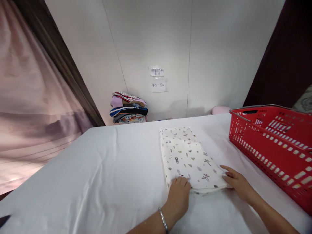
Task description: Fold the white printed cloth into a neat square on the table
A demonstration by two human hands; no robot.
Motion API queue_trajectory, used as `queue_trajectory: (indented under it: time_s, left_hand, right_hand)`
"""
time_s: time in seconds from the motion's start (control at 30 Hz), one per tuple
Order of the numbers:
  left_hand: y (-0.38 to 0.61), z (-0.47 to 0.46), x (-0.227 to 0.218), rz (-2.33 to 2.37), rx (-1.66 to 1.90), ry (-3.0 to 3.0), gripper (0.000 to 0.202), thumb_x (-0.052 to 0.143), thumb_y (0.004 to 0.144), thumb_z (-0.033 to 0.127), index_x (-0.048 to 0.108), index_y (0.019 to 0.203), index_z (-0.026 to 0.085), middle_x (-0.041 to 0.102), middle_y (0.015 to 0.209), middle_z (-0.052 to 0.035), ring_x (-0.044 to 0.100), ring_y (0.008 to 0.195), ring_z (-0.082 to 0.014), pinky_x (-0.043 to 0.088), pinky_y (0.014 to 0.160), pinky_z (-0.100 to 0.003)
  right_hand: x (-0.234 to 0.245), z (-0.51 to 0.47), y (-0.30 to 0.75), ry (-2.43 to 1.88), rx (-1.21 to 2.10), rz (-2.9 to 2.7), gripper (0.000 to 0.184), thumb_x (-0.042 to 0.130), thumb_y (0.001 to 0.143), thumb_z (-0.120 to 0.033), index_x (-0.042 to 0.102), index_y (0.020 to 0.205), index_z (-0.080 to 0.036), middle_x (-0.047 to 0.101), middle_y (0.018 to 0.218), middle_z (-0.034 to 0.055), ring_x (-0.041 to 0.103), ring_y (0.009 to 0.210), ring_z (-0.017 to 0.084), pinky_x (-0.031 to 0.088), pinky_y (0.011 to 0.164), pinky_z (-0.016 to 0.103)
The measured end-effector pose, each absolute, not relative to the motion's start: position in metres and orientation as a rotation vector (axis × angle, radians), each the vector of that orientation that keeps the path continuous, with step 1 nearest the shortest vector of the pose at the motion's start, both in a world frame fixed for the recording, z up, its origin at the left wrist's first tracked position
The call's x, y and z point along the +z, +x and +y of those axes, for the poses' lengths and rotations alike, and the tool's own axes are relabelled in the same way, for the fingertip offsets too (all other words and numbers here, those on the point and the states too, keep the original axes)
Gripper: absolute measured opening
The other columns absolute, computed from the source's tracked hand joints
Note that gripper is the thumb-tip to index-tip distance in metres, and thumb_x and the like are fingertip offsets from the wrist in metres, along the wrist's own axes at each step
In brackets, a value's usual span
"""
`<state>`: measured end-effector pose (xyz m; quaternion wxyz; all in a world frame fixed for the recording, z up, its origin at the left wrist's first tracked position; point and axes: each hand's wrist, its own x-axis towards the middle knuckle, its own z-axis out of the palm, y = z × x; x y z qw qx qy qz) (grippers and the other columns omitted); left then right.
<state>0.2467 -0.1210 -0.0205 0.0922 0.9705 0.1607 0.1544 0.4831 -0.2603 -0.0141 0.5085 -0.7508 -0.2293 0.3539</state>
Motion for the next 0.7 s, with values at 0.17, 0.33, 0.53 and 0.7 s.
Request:
queue_trajectory:
  time_s: [0.17,0.33,0.53,0.7]
  left_hand:
    - [0.233,-0.119,-0.016,0.551,0.484,2.853,0.030,0.040,0.062,-0.007,0.051,0.078,0.016,0.053,0.084,-0.0035,0.043,0.079,-0.0177,0.039,0.073,-0.034]
    - [0.213,-0.116,-0.013,0.609,0.495,2.794,0.029,0.040,0.062,-0.006,0.050,0.077,0.017,0.052,0.085,-0.0034,0.042,0.079,-0.0182,0.037,0.070,-0.034]
    - [0.194,-0.115,-0.011,0.704,0.550,2.644,0.027,0.044,0.067,-0.001,0.049,0.084,0.019,0.051,0.095,-0.0036,0.043,0.089,-0.0197,0.038,0.079,-0.037]
    - [0.193,-0.116,-0.013,0.801,0.595,2.506,0.028,0.043,0.063,-0.002,0.047,0.081,0.019,0.050,0.090,-0.0038,0.045,0.086,-0.0188,0.041,0.074,-0.033]
  right_hand:
    - [-0.013,-0.260,0.482,-2.038,0.709,-0.722,0.059,0.046,0.075,-0.046,0.042,0.127,-0.017,0.040,0.058,-0.0062,0.040,0.046,0.011,0.030,0.042,0.023]
    - [-0.010,-0.262,0.483,-2.286,0.481,-0.981,0.052,0.039,0.079,-0.048,0.048,0.123,-0.021,0.052,0.062,-0.0026,0.052,0.060,0.016,0.037,0.056,0.026]
    - [-0.009,-0.265,0.478,-2.583,0.383,-1.036,0.061,0.035,0.081,-0.051,0.040,0.132,-0.017,0.064,0.093,0.0072,0.058,0.087,0.024,0.042,0.072,0.032]
    - [-0.012,-0.268,0.478,-2.584,0.394,-1.052,0.062,0.033,0.083,-0.050,0.038,0.135,-0.017,0.062,0.108,0.0105,0.058,0.098,0.025,0.042,0.081,0.033]
